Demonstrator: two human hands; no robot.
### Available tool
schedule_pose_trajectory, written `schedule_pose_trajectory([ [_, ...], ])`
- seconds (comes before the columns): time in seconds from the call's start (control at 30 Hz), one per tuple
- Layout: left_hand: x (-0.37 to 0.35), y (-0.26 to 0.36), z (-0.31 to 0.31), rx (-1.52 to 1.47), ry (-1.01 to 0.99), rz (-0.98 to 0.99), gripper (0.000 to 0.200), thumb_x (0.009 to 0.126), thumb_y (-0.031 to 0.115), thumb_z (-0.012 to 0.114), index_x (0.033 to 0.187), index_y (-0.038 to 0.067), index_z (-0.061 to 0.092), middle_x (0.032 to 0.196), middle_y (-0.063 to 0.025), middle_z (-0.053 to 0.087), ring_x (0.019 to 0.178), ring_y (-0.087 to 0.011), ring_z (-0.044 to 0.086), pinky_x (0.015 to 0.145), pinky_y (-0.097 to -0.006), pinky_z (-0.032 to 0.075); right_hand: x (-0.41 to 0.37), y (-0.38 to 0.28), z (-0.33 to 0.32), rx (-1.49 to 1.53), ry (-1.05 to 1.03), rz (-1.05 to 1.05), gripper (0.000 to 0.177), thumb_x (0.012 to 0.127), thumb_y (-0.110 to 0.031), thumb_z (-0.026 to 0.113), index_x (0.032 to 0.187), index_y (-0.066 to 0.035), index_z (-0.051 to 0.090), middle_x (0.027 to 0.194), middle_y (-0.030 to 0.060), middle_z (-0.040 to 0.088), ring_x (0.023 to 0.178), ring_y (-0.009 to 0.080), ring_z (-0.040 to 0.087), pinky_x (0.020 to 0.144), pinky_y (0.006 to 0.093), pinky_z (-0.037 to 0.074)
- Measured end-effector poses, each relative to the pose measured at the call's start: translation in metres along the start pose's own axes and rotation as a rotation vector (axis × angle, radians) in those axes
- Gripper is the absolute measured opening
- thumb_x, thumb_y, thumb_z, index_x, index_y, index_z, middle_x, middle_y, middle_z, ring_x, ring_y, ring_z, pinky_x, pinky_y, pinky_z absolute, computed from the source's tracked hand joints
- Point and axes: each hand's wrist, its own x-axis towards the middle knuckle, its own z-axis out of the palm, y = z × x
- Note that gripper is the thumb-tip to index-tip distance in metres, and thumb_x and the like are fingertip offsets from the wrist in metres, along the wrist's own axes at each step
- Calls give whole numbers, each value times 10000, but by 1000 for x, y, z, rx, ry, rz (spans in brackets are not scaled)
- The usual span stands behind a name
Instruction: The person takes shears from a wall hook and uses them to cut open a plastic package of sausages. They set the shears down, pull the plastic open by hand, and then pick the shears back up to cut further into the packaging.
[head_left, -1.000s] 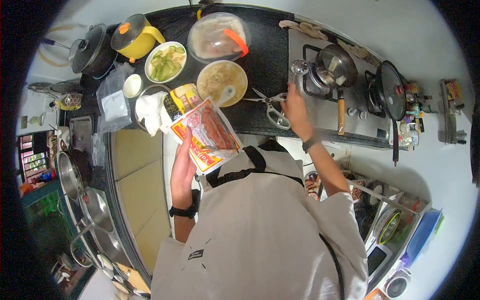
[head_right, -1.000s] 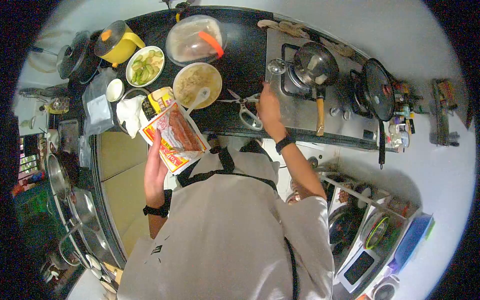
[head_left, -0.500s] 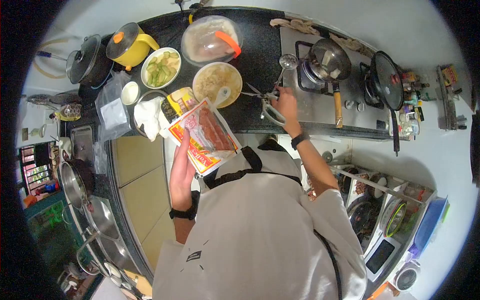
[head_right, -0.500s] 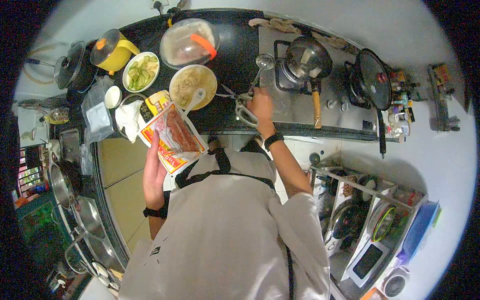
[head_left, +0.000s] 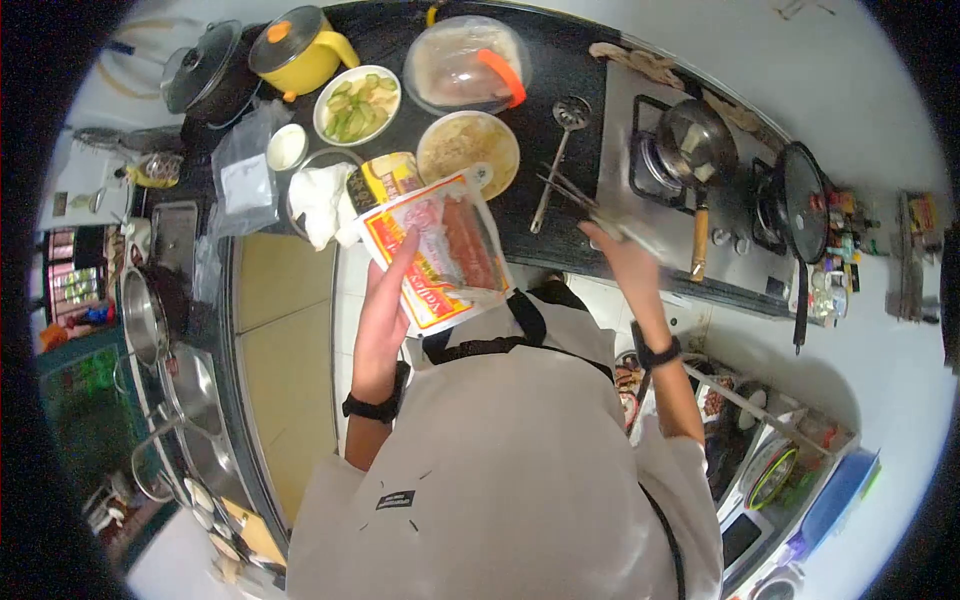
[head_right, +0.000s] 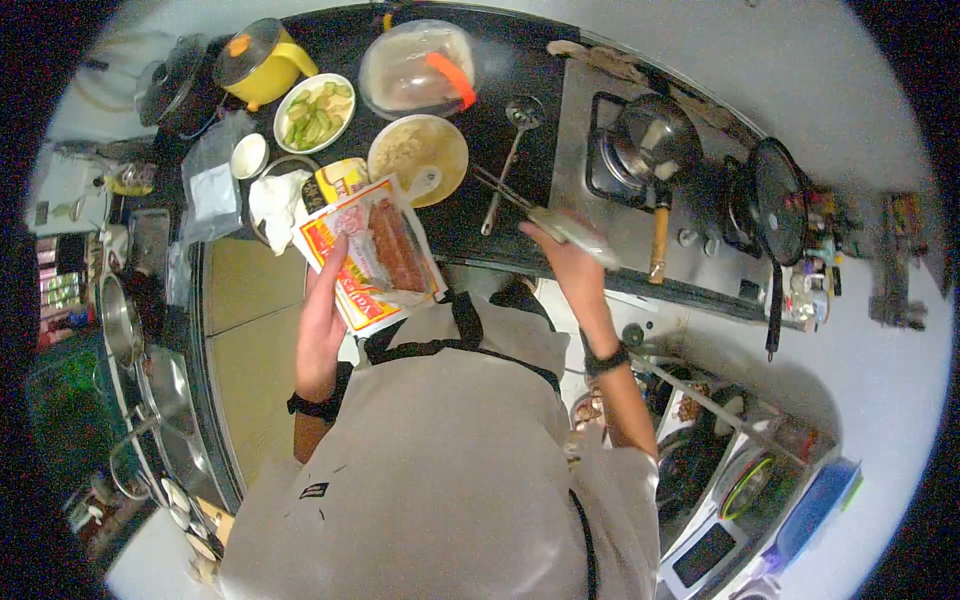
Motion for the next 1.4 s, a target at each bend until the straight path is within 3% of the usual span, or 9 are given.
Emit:
schedule_pose_trajectory([
  [0.33,-2,2,42,121,34,99,394,963,250,514,1253,-14,480,1181,-92,580,1022,-137,588,860,-288,484,-71,-74,-74,409,102,181,230,791,-140,708,797,31,555,693,115,541,646,142,487,587,318,400],
  [0.47,4,4,55,15,-6,102,447,982,285,466,1335,29,372,1266,-104,526,1121,-177,552,929,-334,475,-55,-92,-85,389,-34,103,153,800,-81,666,821,9,544,780,130,560,751,205,545,703,303,428],
  [0.53,4,3,59,2,-7,84,449,989,296,448,1344,37,360,1275,-100,520,1123,-178,552,928,-336,480,-52,-78,-76,279,44,-255,120,827,-89,630,798,1,555,714,109,578,642,213,550,628,314,441],
  [0.63,5,-2,62,22,-2,147,460,994,311,428,1360,48,340,1313,-98,487,1159,-194,526,957,-354,458,-61,-74,-84,492,-373,149,173,909,-142,540,822,0,585,675,98,626,604,202,583,590,309,448],
  [0.87,6,-3,76,-2,2,255,435,990,278,453,1327,14,378,1270,-94,498,1143,-166,506,943,-342,438,-45,-86,-85,531,-346,-20,189,922,-206,547,852,-38,599,688,97,631,597,225,595,587,315,464],
  [0.97,6,-3,75,92,-44,276,490,988,308,440,1376,40,305,1345,-108,442,1207,-216,475,1002,-418,409,-41,-84,-81,548,-292,-129,200,926,-126,515,797,7,592,662,51,634,557,94,538,519,240,395],
  [1.03,6,-7,73,119,-34,289,484,987,301,447,1370,40,310,1333,-107,450,1192,-212,485,991,-413,418,-35,-92,-94,471,-530,87,222,914,-261,575,967,-48,607,804,129,652,726,273,648,647,348,489],
  [1.23,4,-3,83,79,-8,322,469,982,294,463,1355,42,329,1303,-102,477,1151,-197,517,967,-389,438,-43,-76,-90,222,-310,-304,229,894,-235,598,1031,-52,615,943,148,649,832,322,636,717,380,495],
  [1.4,3,3,94,-4,17,325,422,984,239,470,1327,17,366,1278,-92,493,1146,-170,508,956,-356,436,-49,-67,-83,295,-348,-117,163,873,-187,623,940,-46,578,847,149,590,727,330,567,626,377,453],
])
